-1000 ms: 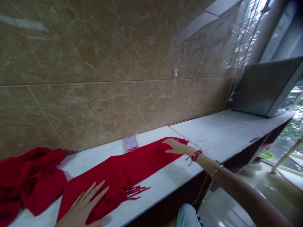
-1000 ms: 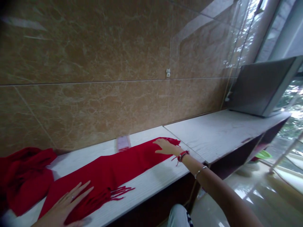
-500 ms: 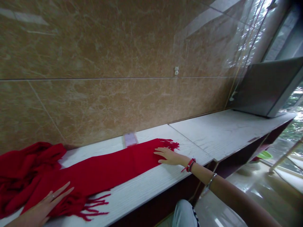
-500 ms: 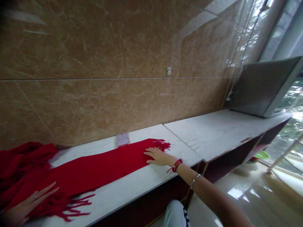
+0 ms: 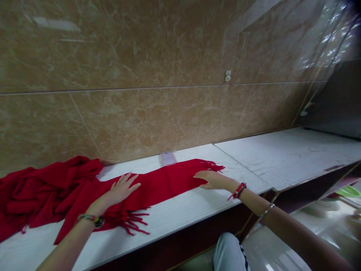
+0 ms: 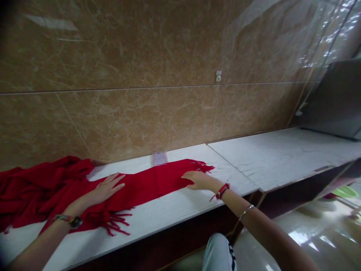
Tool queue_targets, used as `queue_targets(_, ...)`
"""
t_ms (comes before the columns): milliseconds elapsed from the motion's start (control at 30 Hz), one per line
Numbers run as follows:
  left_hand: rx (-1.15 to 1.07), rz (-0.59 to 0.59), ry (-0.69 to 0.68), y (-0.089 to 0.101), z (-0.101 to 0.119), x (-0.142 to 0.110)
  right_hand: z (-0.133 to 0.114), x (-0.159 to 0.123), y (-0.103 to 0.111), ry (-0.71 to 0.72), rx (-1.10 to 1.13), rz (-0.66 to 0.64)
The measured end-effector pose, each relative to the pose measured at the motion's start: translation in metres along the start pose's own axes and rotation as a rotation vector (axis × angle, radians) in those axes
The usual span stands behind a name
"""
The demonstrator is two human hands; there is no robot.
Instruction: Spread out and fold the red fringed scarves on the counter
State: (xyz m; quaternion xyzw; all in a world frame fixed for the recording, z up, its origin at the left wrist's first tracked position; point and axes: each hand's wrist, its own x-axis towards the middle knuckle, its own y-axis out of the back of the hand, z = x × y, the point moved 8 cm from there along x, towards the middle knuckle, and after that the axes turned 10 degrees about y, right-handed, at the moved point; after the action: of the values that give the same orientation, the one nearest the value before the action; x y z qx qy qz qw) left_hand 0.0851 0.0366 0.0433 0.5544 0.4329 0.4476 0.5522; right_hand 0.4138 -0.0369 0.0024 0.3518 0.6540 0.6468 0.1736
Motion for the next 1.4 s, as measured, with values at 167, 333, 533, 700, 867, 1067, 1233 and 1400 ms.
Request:
queue_targets(167, -0.110, -0.016, -0.097, -0.030, 0.091, 0.020, 0.005, -0.007, -0.002, 0.022, -0.213, -0.034)
queue_targets(333, -0.109, -0.025, -0.125, -0.057, 0.127, 0.027, 0.037, -0.016, 0.000, -0.099, -0.301, 0.101)
queue_targets(533, -0.053, 0.025, -0.193, -0.068, 0.128, 0.027, 0.051, -0.032, 0.027, -0.098, -0.394, 0.192)
queue_targets(700, -0.029, 0.007, -0.212, -0.063, 0.131, 0.024, 0.045, -0.047, 0.038, -0.097, -0.405, 0.189)
queue_targets(867, -0.036, -0.063, -0.238, -0.069, 0.128, 0.024, 0.072, -0.085, 0.015, -0.214, -0.354, -0.002)
queue_targets(1067, -0.029, -0.065, -0.256, -0.066, 0.124, 0.024, 0.116, -0.130, 0.050, -0.539, -0.403, 0.125)
queue_targets(1233, -0.017, -0.017, -0.398, -0.038, 0.184, 0.026, 0.084, -0.072, 0.054, -0.318, -0.201, 0.275)
queue_targets(1400, -0.101, 0.010, -0.508, -0.043, 0.255, 0.035, 0.060, -0.008, 0.017, -0.103, -0.113, -0.038)
